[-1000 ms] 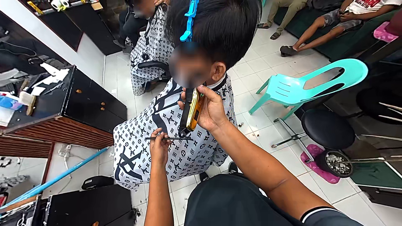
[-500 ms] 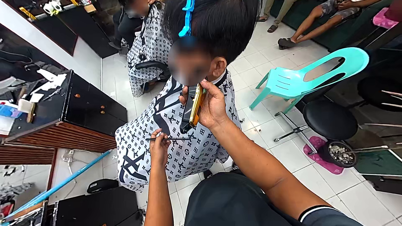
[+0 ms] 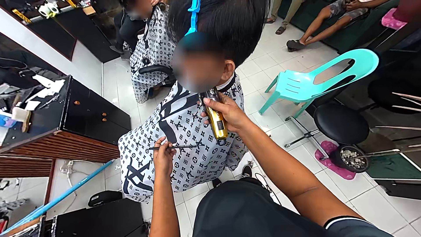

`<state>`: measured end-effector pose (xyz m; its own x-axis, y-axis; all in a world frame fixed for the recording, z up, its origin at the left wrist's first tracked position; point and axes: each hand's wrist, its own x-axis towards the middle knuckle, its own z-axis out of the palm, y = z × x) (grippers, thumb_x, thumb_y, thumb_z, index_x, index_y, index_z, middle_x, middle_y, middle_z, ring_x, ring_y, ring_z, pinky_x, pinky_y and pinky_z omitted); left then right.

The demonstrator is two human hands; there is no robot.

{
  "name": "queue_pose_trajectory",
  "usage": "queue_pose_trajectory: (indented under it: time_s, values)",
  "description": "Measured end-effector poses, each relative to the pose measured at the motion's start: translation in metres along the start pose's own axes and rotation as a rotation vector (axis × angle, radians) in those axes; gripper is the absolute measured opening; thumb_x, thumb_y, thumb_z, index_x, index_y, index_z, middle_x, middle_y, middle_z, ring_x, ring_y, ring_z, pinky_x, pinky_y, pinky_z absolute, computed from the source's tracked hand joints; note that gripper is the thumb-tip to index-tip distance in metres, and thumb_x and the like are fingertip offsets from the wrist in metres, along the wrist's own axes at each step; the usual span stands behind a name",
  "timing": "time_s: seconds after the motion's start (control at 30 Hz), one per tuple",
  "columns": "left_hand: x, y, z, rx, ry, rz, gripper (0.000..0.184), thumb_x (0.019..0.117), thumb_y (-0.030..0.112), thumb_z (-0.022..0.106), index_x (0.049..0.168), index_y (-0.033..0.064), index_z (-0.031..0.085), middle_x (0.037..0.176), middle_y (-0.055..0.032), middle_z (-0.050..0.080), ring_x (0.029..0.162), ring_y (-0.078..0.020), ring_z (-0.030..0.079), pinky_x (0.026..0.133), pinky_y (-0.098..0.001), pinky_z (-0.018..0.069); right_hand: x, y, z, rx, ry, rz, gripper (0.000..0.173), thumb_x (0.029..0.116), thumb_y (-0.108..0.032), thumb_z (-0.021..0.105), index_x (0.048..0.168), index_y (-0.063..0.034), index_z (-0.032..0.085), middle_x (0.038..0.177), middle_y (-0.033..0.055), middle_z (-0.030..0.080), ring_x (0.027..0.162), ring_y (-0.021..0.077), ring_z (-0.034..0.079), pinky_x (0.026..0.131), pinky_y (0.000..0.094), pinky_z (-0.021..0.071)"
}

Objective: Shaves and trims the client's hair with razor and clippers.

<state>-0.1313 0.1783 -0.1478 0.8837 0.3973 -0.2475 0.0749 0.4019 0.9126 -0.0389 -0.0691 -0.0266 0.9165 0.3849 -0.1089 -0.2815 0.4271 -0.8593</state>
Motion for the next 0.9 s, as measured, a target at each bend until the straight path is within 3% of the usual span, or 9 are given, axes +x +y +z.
queue_pose_trajectory:
  time_s: [0.1, 0.23, 0.37, 0.47, 0.6, 0.67, 0.77, 0.83, 0.9]
  values:
    - [0.001, 0.008, 0.004, -0.004, -0.031, 0.015, 0.020, 0.1070, 0.008, 0.034, 0.120, 0.0098, 0.049, 0.079, -0.0001, 0.062, 0.066, -0.0095, 0.064, 0.066, -0.0252, 0.0577, -0.002, -0.007, -0.016, -0.155, 0.032, 0.033, 0.047, 0.1001, -0.011, 0.061, 0.141, -0.0057, 0.040, 0.108, 0.0140, 0.064, 0.086, 0.0261, 0.072, 0.073, 0.0438, 0.0642]
    - [0.010, 0.036, 0.019, -0.025, -0.168, 0.138, 0.022, 0.1084, 0.015, 0.034, 0.120, 0.0171, 0.052, 0.085, 0.0039, 0.067, 0.073, -0.0073, 0.066, 0.072, -0.0245, 0.0587, -0.001, -0.015, -0.020, -0.172, 0.037, 0.064, 0.045, 0.1016, -0.013, 0.060, 0.141, -0.0047, 0.041, 0.109, 0.0151, 0.066, 0.088, 0.0272, 0.073, 0.074, 0.0441, 0.0647]
    - [0.019, 0.073, 0.047, -0.046, -0.285, 0.288, 0.017, 0.1093, 0.023, 0.039, 0.119, 0.0223, 0.053, 0.091, 0.0077, 0.067, 0.078, -0.0051, 0.067, 0.076, -0.0235, 0.0585, -0.002, -0.019, -0.019, -0.173, 0.014, -0.023, 0.048, 0.0989, -0.010, 0.062, 0.141, -0.0044, 0.040, 0.109, 0.0147, 0.065, 0.089, 0.0267, 0.073, 0.075, 0.0442, 0.0649]
    - [0.024, 0.102, 0.081, -0.053, -0.326, 0.377, 0.017, 0.1102, 0.024, 0.036, 0.117, 0.0226, 0.052, 0.090, 0.0092, 0.069, 0.078, -0.0048, 0.067, 0.075, -0.0234, 0.0586, -0.003, -0.023, -0.020, -0.145, 0.023, 0.001, 0.044, 0.1002, -0.012, 0.061, 0.139, -0.0047, 0.042, 0.107, 0.0143, 0.067, 0.088, 0.0268, 0.073, 0.075, 0.0443, 0.0648]
    - [0.025, 0.135, 0.145, -0.051, -0.409, 0.427, 0.016, 0.1114, 0.023, 0.034, 0.119, 0.0172, 0.046, 0.091, 0.0063, 0.070, 0.081, -0.0084, 0.070, 0.076, -0.0266, 0.0600, -0.008, -0.009, -0.034, -0.212, -0.077, -0.121, 0.063, 0.0938, -0.013, 0.068, 0.148, -0.0070, 0.036, 0.119, 0.0149, 0.063, 0.095, 0.0265, 0.071, 0.078, 0.0445, 0.0644]
    - [0.029, 0.144, 0.176, -0.076, -0.441, 0.429, 0.015, 0.1117, 0.023, 0.036, 0.117, 0.0140, 0.046, 0.093, 0.0010, 0.071, 0.081, -0.0110, 0.071, 0.073, -0.0267, 0.0601, -0.023, -0.001, -0.042, -0.228, -0.096, -0.040, 0.064, 0.0925, -0.016, 0.071, 0.149, -0.0112, 0.041, 0.118, 0.0132, 0.065, 0.092, 0.0251, 0.072, 0.076, 0.0437, 0.0644]
    - [0.043, 0.147, 0.200, -0.071, -0.448, 0.404, 0.016, 0.1112, 0.025, 0.043, 0.116, 0.0104, 0.048, 0.099, -0.0066, 0.073, 0.083, -0.0157, 0.073, 0.071, -0.0275, 0.0608, -0.044, 0.010, -0.062, -0.076, -0.108, 0.098, 0.057, 0.0914, -0.016, 0.071, 0.143, -0.0088, 0.048, 0.114, 0.0145, 0.069, 0.094, 0.0274, 0.073, 0.079, 0.0440, 0.0643]
    - [0.049, 0.141, 0.198, 0.013, -0.427, 0.408, 0.015, 0.1100, 0.025, 0.046, 0.115, 0.0105, 0.049, 0.098, -0.0057, 0.074, 0.083, -0.0151, 0.073, 0.072, -0.0275, 0.0607, -0.057, 0.014, -0.077, 0.028, -0.114, 0.161, 0.053, 0.0942, -0.024, 0.068, 0.140, -0.0085, 0.047, 0.112, 0.0146, 0.070, 0.097, 0.0274, 0.073, 0.082, 0.0440, 0.0635]
    - [0.053, 0.134, 0.189, 0.082, -0.401, 0.427, 0.012, 0.1090, 0.021, 0.047, 0.114, 0.0111, 0.048, 0.095, -0.0035, 0.074, 0.079, -0.0135, 0.073, 0.070, -0.0270, 0.0608, -0.068, 0.014, -0.089, 0.020, -0.111, 0.221, 0.057, 0.0955, -0.029, 0.066, 0.143, -0.0093, 0.042, 0.110, 0.0127, 0.069, 0.094, 0.0256, 0.072, 0.078, 0.0418, 0.0637]
